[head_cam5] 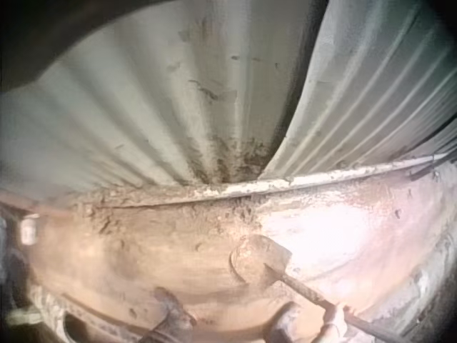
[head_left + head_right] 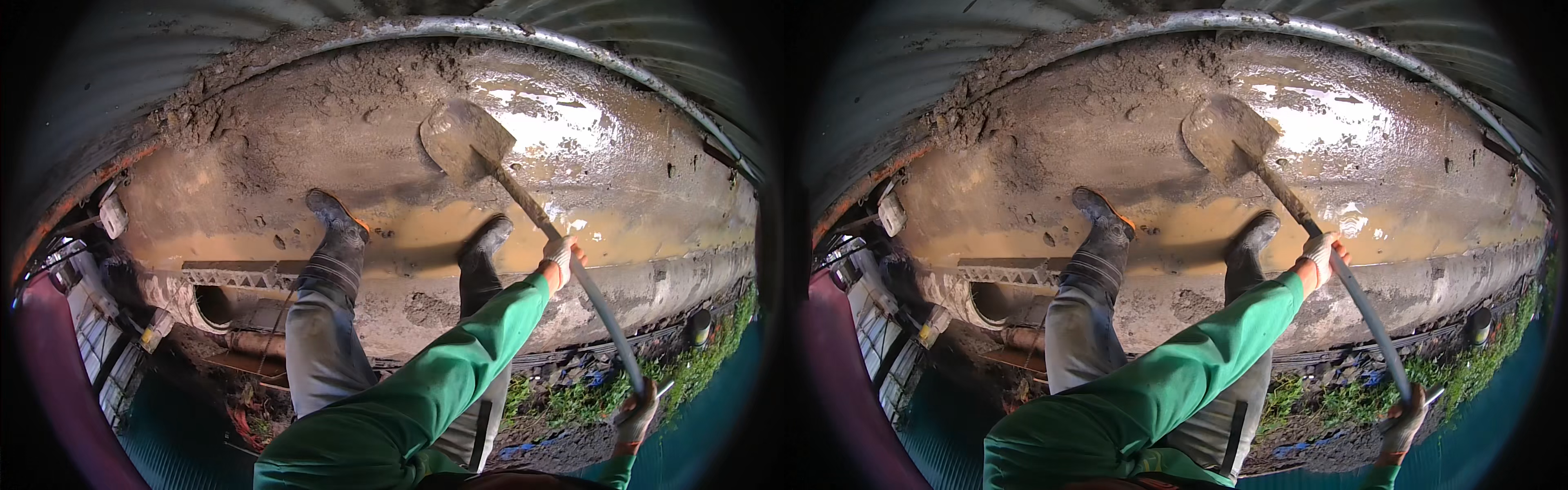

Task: The person uses a shovel to scoop and move wet mud and debris from a muddy floor inside a confined space. They repeatedly lift and toss the mud toward a different area while standing in place.

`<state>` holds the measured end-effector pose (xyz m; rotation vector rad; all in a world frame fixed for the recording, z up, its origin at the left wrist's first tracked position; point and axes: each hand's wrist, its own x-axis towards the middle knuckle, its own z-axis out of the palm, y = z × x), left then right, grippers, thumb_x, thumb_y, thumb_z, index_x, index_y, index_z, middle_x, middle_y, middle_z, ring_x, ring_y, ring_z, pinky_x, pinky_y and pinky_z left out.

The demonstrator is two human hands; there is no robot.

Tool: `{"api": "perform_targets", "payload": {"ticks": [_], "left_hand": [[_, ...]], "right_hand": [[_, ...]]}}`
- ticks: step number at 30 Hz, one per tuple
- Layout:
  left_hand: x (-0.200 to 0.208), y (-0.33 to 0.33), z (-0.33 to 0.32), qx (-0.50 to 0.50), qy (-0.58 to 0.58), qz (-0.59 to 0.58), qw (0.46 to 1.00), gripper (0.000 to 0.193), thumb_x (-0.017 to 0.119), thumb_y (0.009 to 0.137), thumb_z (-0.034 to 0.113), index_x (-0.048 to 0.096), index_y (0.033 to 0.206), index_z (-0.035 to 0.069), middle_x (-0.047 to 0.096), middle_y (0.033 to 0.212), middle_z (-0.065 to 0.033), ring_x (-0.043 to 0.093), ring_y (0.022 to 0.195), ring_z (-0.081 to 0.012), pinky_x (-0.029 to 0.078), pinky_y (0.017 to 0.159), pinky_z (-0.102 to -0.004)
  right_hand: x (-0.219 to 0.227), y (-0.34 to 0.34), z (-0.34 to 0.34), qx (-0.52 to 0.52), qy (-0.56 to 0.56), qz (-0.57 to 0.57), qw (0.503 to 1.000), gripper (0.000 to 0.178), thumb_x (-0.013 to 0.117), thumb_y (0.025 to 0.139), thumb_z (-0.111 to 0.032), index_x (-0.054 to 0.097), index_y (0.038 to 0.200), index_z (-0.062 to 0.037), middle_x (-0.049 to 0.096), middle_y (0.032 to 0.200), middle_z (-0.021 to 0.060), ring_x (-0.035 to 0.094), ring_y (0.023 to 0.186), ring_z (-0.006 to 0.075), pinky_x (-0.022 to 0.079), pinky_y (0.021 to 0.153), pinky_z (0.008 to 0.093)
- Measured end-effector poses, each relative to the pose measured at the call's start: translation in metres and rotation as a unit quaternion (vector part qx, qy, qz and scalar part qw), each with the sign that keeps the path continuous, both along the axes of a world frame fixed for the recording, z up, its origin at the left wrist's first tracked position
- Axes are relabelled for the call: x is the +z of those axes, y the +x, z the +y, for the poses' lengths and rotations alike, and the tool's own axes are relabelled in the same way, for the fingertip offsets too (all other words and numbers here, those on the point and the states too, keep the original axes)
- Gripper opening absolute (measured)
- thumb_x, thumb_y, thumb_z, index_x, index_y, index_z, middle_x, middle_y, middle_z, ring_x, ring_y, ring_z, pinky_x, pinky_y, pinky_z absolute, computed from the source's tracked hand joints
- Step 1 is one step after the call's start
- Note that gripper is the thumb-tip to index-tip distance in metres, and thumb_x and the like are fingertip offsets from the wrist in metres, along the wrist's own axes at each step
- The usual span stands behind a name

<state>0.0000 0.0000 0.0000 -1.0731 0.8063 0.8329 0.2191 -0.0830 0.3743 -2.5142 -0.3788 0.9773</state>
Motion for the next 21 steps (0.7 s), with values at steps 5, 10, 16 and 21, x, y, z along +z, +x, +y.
{"api": "perform_targets", "payload": {"ticks": [5,10,16,21], "left_hand": [[-0.033,-0.18,0.075,0.135,0.059,-0.002,0.989,0.022,0.061,0.101,0.021,0.05,0.086,0.009,0.046,0.065,-0.003,0.051,0.057,-0.0184,0.06,0.073,-0.0452],[-0.048,-0.248,0.105,0.18,0.117,0.028,0.976,0.018,0.066,0.099,0.016,0.052,0.088,0.011,0.05,0.074,-0.0001,0.054,0.065,-0.0152,0.06,0.081,-0.0443],[-0.103,-0.218,0.05,0.106,0.076,0.078,0.988,0.016,0.067,0.094,0.012,0.053,0.086,0.01,0.048,0.072,-0.001,0.05,0.061,-0.0177,0.059,0.077,-0.0453],[-0.156,-0.228,-0.009,0.05,0.078,0.135,0.987,0.015,0.066,0.092,0.008,0.052,0.086,0.01,0.046,0.07,-0.0011,0.046,0.06,-0.0173,0.057,0.077,-0.0419]], "right_hand": [[-0.065,-0.122,0.105,0.149,0.075,0.055,0.984,0.032,0.064,0.101,-0.036,0.067,0.096,-0.0048,0.048,0.054,-0.0027,0.046,0.039,0.0071,0.033,0.038,0.0227],[-0.112,-0.158,0.154,0.283,0.1,-0.049,0.953,0.035,0.067,0.1,-0.036,0.069,0.101,-0.0011,0.053,0.056,-0.0013,0.048,0.041,0.0081,0.034,0.04,0.0235],[-0.264,-0.096,0.039,0.157,0.182,-0.007,0.971,0.035,0.072,0.096,-0.035,0.064,0.098,-0.0017,0.06,0.065,0.0026,0.053,0.041,0.0122,0.041,0.036,0.0275],[-0.342,-0.079,-0.046,0.067,0.135,0.059,0.987,0.03,0.07,0.097,-0.03,0.063,0.092,-0.002,0.064,0.068,0.0048,0.055,0.04,0.0132,0.041,0.036,0.0274]]}}
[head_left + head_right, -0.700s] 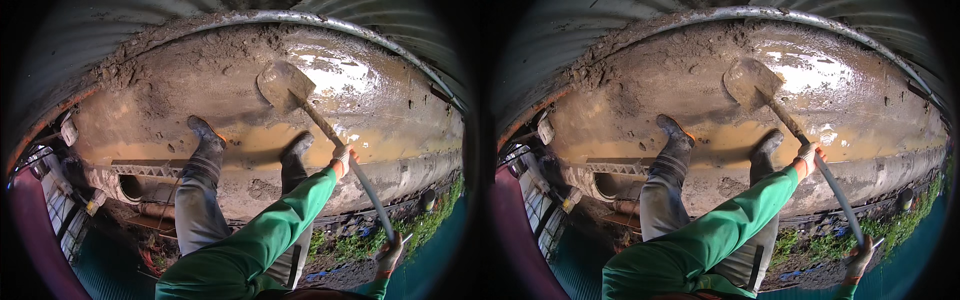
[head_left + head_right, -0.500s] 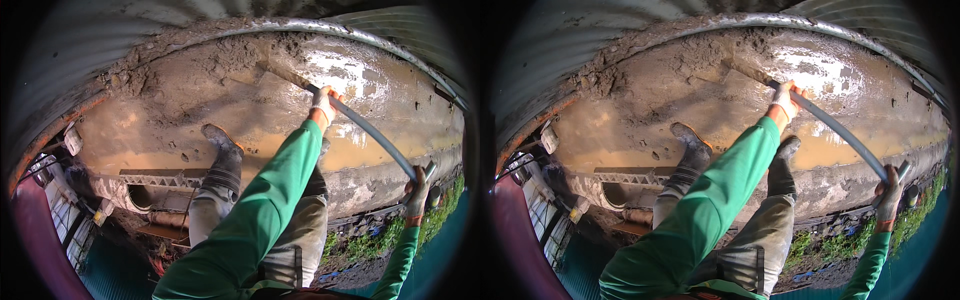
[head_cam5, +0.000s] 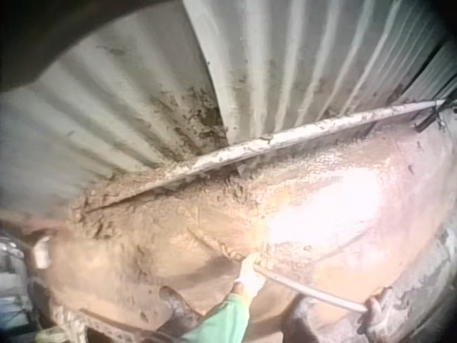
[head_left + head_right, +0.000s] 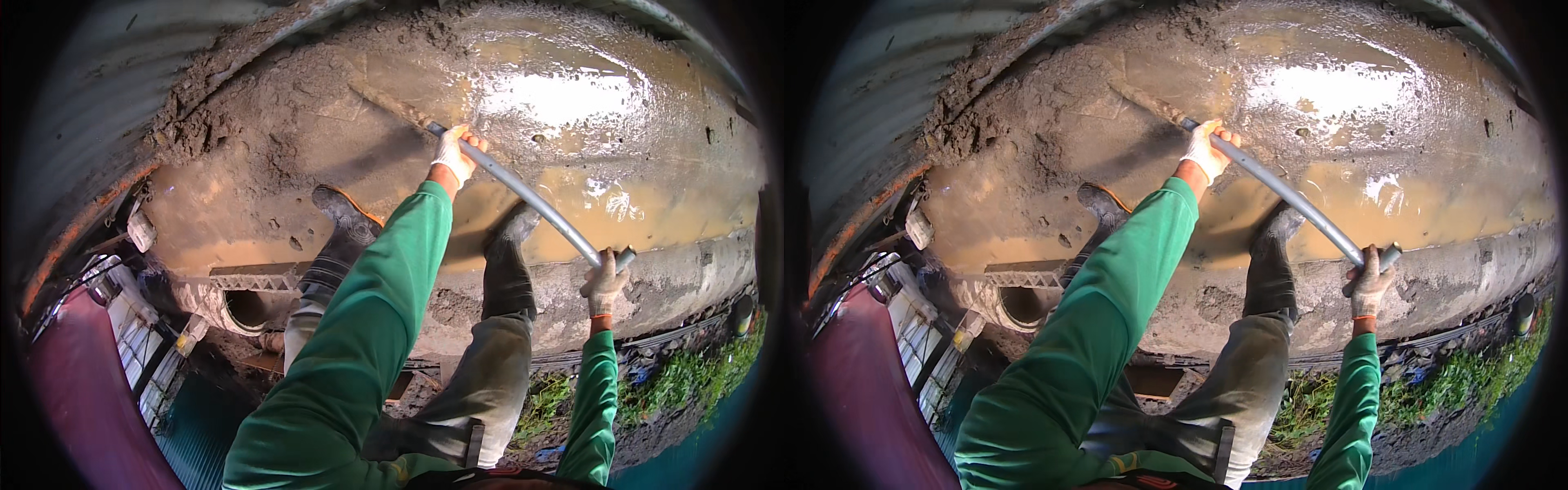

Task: The person uses a shovel to scoop and move wet mud and debris from a muddy floor inside a confined space. They repeatedly lift and toss the mud toward a different area while standing in place.

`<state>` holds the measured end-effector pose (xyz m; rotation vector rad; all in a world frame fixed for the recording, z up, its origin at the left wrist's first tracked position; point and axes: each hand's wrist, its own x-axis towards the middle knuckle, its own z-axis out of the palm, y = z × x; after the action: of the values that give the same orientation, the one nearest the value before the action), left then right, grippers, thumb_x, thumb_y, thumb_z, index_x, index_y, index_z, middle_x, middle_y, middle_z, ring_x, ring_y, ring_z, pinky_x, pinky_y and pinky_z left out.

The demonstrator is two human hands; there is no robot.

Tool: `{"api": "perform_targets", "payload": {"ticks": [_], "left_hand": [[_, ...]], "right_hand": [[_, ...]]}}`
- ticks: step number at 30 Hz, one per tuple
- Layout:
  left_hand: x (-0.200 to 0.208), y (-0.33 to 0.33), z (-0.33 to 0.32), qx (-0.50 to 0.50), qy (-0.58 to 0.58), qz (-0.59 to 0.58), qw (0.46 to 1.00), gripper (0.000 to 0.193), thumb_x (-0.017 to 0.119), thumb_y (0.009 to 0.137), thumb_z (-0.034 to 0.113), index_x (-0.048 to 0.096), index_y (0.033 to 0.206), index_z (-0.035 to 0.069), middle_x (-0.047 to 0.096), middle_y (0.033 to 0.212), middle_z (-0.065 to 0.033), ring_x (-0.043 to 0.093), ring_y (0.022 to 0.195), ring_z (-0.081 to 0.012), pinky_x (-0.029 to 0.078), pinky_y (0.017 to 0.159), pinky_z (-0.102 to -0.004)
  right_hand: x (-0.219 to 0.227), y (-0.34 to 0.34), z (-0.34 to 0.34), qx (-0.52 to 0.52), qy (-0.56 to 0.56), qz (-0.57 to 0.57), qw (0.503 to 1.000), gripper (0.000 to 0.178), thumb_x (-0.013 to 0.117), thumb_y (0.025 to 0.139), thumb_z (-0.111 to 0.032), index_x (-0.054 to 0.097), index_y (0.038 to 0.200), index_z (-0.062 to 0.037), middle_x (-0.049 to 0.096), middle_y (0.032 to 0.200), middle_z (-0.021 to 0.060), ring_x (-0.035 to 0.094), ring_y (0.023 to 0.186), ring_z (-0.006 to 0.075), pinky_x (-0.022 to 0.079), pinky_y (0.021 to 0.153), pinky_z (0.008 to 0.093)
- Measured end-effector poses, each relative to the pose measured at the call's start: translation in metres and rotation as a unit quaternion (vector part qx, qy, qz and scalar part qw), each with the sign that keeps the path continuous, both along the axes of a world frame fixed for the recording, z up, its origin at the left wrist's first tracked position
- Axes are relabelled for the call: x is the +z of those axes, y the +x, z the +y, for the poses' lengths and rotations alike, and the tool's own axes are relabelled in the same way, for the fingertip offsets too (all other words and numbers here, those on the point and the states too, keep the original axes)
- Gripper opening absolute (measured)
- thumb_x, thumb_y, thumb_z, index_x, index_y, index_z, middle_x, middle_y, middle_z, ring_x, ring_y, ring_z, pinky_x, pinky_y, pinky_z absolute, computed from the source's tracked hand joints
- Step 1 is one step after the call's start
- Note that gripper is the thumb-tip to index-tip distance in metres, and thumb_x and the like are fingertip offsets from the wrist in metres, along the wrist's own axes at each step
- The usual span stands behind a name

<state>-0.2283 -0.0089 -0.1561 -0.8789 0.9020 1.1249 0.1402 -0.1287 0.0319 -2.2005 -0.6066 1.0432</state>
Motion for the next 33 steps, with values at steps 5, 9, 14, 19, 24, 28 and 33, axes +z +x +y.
{"api": "perform_targets", "payload": {"ticks": [5,9,14,19,24,28,33], "left_hand": [[0.016,-0.004,-0.025,-0.056,-0.09,0.117,0.987,0.022,0.063,0.097,0.009,0.048,0.08,0.01,0.04,0.069,0.0006,0.041,0.058,-0.0157,0.056,0.07,-0.0403],[0.074,0.032,-0.086,-0.054,-0.157,0.135,0.977,0.022,0.064,0.094,0.01,0.05,0.077,0.012,0.039,0.066,0.0011,0.036,0.055,-0.0161,0.051,0.062,-0.039],[0.189,0.1,-0.137,-0.082,-0.171,0.135,0.973,0.027,0.056,0.099,0.016,0.045,0.075,0.014,0.031,0.063,0.0017,0.032,0.05,-0.0162,0.041,0.055,-0.0363],[0.288,0.209,-0.182,-0.07,-0.147,0.06,0.985,0.024,0.059,0.099,0.016,0.047,0.079,0.013,0.035,0.067,-0.0001,0.038,0.054,-0.0187,0.049,0.06,-0.0398],[0.356,0.295,-0.18,-0.012,-0.015,-0.091,0.996,0.022,0.059,0.1,0.015,0.046,0.082,0.013,0.037,0.069,0.0004,0.042,0.056,-0.0188,0.054,0.068,-0.0429],[0.425,0.315,-0.16,0.001,-0.075,-0.135,0.988,0.012,0.067,0.095,0.015,0.056,0.098,0.01,0.051,0.083,-0.0053,0.057,0.066,-0.0243,0.06,0.081,-0.0524],[0.447,0.215,-0.141,0.088,0.088,-0.164,0.978,0.015,0.066,0.097,0.016,0.053,0.093,0.009,0.052,0.083,-0.0051,0.058,0.07,-0.0222,0.061,0.081,-0.0488]], "right_hand": [[0.007,0.004,-0.013,0.011,-0.095,0.124,0.988,0.033,0.069,0.098,-0.03,0.06,0.089,0.0003,0.06,0.063,0.0065,0.054,0.038,0.0144,0.039,0.034,0.0279],[0.074,0.04,-0.074,-0.034,-0.109,0.137,0.984,0.031,0.07,0.098,-0.027,0.059,0.088,0.0007,0.059,0.064,0.006,0.054,0.038,0.015,0.039,0.034,0.0289],[0.181,0.105,-0.133,-0.071,-0.183,0.129,0.972,0.028,0.069,0.097,-0.024,0.058,0.091,0.0014,0.06,0.069,0.0053,0.053,0.04,0.0145,0.041,0.034,0.0283],[0.321,0.191,-0.174,-0.058,-0.088,0.025,0.994,0.025,0.07,0.097,-0.024,0.059,0.099,-0.001,0.059,0.074,0.0019,0.049,0.045,0.0104,0.037,0.034,0.0268],[0.46,0.244,-0.17,-0.043,-0.018,-0.108,0.993,0.03,0.073,0.096,-0.027,0.057,0.1,-0.0012,0.056,0.072,0.0009,0.044,0.042,0.0099,0.034,0.034,0.0286],[0.59,0.21,-0.12,0.342,0.059,-0.344,0.872,0.052,0.075,0.088,-0.022,0.047,0.129,-0.0108,0.049,0.108,0.0221,0.052,0.074,0.0326,0.044,0.058,0.043],[0.619,0.13,-0.083,0.515,0.117,-0.425,0.735,0.063,0.083,0.08,-0.035,0.055,0.128,-0.0047,0.058,0.105,0.0303,0.059,0.072,0.0375,0.047,0.067,0.049]]}}
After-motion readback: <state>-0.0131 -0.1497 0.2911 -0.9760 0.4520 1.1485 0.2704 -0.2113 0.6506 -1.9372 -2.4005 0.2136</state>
